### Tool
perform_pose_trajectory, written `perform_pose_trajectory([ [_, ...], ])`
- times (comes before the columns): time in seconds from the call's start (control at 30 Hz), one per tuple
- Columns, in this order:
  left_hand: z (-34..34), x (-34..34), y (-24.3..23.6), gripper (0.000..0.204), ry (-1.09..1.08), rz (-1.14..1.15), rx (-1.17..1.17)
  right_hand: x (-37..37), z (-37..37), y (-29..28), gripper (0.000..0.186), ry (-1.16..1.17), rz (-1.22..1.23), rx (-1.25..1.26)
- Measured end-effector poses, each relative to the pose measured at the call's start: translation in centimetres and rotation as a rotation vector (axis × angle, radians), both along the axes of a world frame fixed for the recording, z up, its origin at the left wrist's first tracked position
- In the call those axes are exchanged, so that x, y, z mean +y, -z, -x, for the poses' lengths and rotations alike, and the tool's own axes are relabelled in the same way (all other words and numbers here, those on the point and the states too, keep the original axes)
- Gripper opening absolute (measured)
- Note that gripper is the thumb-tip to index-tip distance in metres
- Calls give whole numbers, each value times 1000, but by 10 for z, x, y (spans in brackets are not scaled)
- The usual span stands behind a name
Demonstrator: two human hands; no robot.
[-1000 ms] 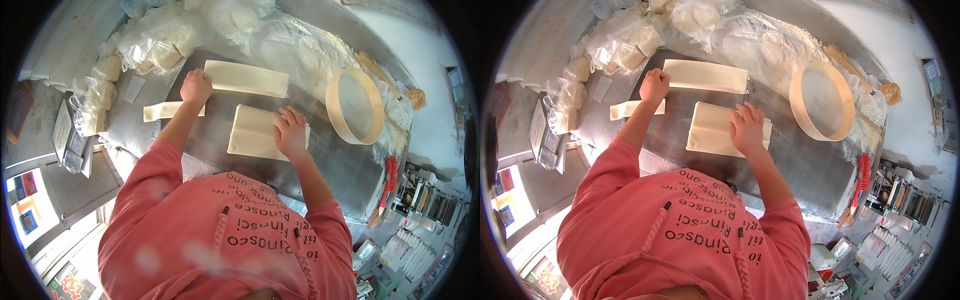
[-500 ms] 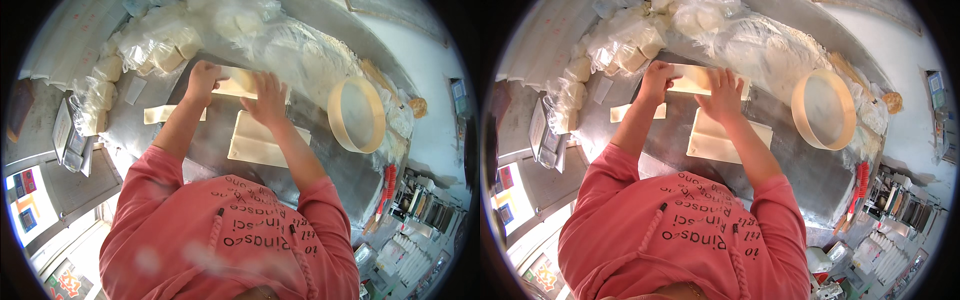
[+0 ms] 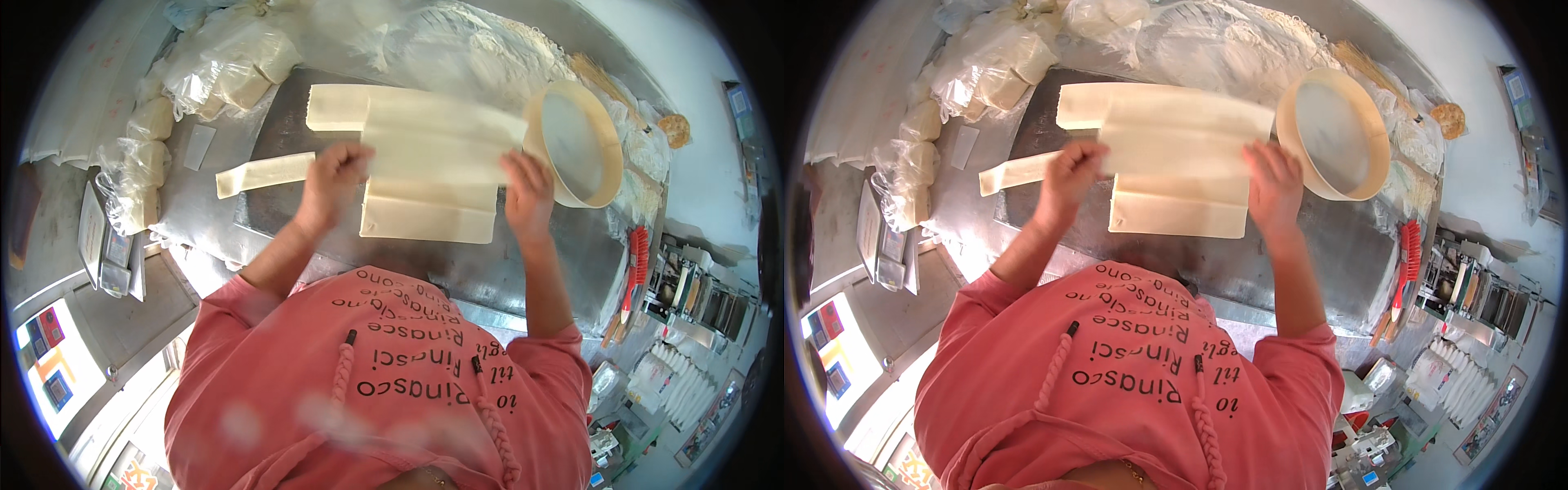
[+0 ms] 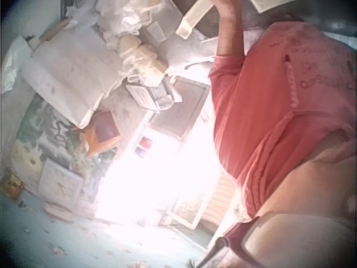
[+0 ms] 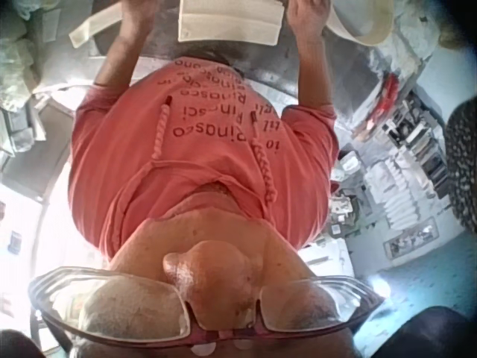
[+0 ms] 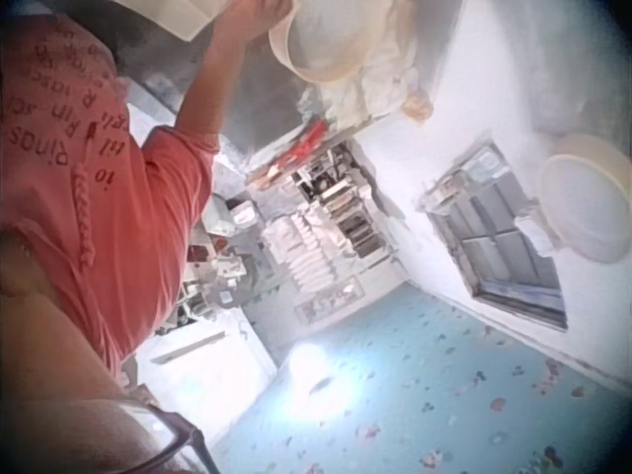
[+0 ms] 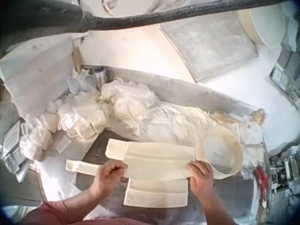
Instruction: The person tears thin sheets of dough into smaller pieces and places them into a bowl. They then use a red brush to sweep the work surface. Finally, they fold several rectangular sheets of dough on the counter.
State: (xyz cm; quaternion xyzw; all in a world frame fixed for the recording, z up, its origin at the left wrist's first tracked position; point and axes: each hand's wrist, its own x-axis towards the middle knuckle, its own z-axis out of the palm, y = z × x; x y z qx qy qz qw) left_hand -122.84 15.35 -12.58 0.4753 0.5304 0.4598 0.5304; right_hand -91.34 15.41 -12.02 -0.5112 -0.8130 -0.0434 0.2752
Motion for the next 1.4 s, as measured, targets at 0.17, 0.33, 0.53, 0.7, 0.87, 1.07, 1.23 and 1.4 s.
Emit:
perform_pose_trajectory([
  [0.17,-4,-56,73,9,163,121,456,-85,-5,74,35,66,210,-93],
  [0.33,-2,-72,90,8,128,-146,600,-97,1,81,35,115,170,-110],
  [0.53,0,-80,91,18,204,-199,765,-101,-3,85,38,98,236,-211],
  [0.7,-18,-75,53,55,407,-524,1049,-105,18,61,60,88,338,-99],
  [0.87,-28,-63,65,77,707,-328,1193,-90,46,78,70,20,485,-195],
  [1.07,2,9,56,32,491,27,1085,-81,55,60,67,18,523,-158],
  [1.23,39,82,61,16,-404,-196,1044,-57,80,61,47,-70,399,-71],
  [1.4,48,92,64,16,-298,-171,1123,-17,105,61,37,-121,284,16],
])
